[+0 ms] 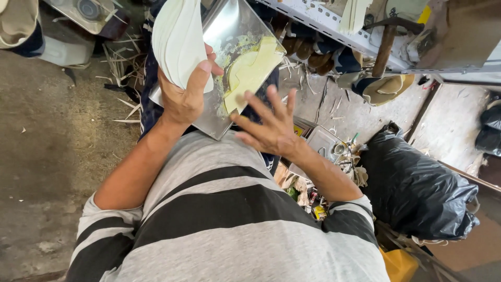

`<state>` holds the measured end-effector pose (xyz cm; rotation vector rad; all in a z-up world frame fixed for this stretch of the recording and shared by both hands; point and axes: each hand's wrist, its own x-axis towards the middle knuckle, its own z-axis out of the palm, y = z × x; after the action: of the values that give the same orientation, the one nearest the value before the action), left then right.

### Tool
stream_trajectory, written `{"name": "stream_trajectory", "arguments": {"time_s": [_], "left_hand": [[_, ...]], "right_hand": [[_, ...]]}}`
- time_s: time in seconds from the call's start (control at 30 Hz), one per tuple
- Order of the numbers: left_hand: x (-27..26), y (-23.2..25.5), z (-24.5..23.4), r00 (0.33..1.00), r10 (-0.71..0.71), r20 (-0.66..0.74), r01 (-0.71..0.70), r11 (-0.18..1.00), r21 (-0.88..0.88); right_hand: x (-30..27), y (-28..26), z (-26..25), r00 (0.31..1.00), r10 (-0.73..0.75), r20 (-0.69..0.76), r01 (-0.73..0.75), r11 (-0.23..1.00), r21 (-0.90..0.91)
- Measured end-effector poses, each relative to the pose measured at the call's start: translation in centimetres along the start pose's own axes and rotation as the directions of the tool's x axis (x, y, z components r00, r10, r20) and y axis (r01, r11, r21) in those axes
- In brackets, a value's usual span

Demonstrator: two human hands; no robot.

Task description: Applying adhesive to shoe upper components by pressing them against a glue-covered metal tray and stacking them.

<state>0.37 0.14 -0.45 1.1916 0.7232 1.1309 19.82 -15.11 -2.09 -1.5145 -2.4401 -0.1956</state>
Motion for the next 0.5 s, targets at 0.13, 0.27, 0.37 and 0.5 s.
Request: {"name": "stream_trajectory", "arguments": {"time_s": [0.13,0.27,0.37,0.5], "left_hand": [[-0.2,-0.7,-0.2,0.999,0.035,-0.003,-0.035,0.999,0.004],[-0.1,-0.5,-0.1,1.000,0.013,-0.009,-0.013,1.000,0.009],[-0.1,-0.4,-0.1,0.999,-0.001,-0.039,0.001,1.000,0.002],[-0.1,-0.7,-0.2,0.999,-0.011,-0.041,0.010,1.000,-0.016]], "right_hand": [[3.3,4.4,-2.1,0.963,0.151,0.225,-0.147,0.989,-0.031],[7.5,5.9,-4.2,0.937,-0.096,0.337,0.055,0.990,0.128],[8.8,6.0,-4.7,0.951,-0.215,0.221,0.208,0.977,0.052],[7.6,7.8,-5.3,0.956,-0.228,0.183,0.257,0.953,-0.159]]}}
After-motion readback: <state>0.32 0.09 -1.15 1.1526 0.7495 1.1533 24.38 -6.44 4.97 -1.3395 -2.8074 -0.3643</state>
